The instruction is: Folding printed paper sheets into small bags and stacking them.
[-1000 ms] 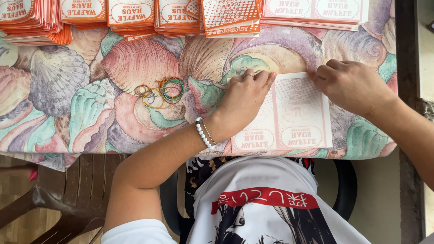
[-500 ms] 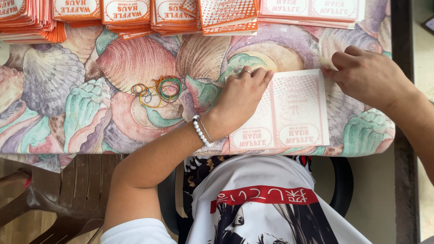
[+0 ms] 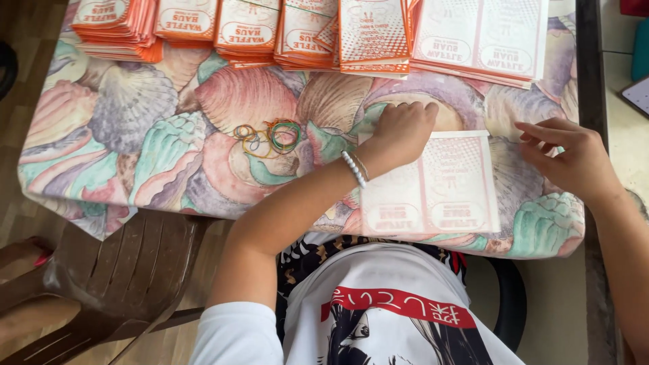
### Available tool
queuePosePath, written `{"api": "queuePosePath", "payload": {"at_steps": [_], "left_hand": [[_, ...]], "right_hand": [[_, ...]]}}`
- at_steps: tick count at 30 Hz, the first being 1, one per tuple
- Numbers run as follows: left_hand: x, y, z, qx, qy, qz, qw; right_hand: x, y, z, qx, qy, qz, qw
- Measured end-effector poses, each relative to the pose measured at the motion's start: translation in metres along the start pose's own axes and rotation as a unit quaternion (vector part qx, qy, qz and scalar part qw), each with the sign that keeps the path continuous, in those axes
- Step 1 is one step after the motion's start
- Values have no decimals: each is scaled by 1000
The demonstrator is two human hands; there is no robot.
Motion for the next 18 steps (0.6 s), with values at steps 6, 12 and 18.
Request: {"api": "queuePosePath", "payload": {"at_steps": [6,12,18], "left_hand": [[6,13,1,-23,97,-96,990],[-2,6,-14,-40,48,-132,989],[-6,-22,-31,-74,-36,-22,996]], "right_hand": [[6,11,13,137,-19,89,986],[12,10,9,177,-14,108,978],[15,6,6,230,-30,71,970]]}}
Point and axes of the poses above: each hand's wrist, its own z-axis towards the middle knuckle, its own x-axis out of the palm, y = z × x, the point moved 6 cm from there along z, towards the middle knuckle, and after that the axes turned 4 degrees about z, right-handed, at the moved point
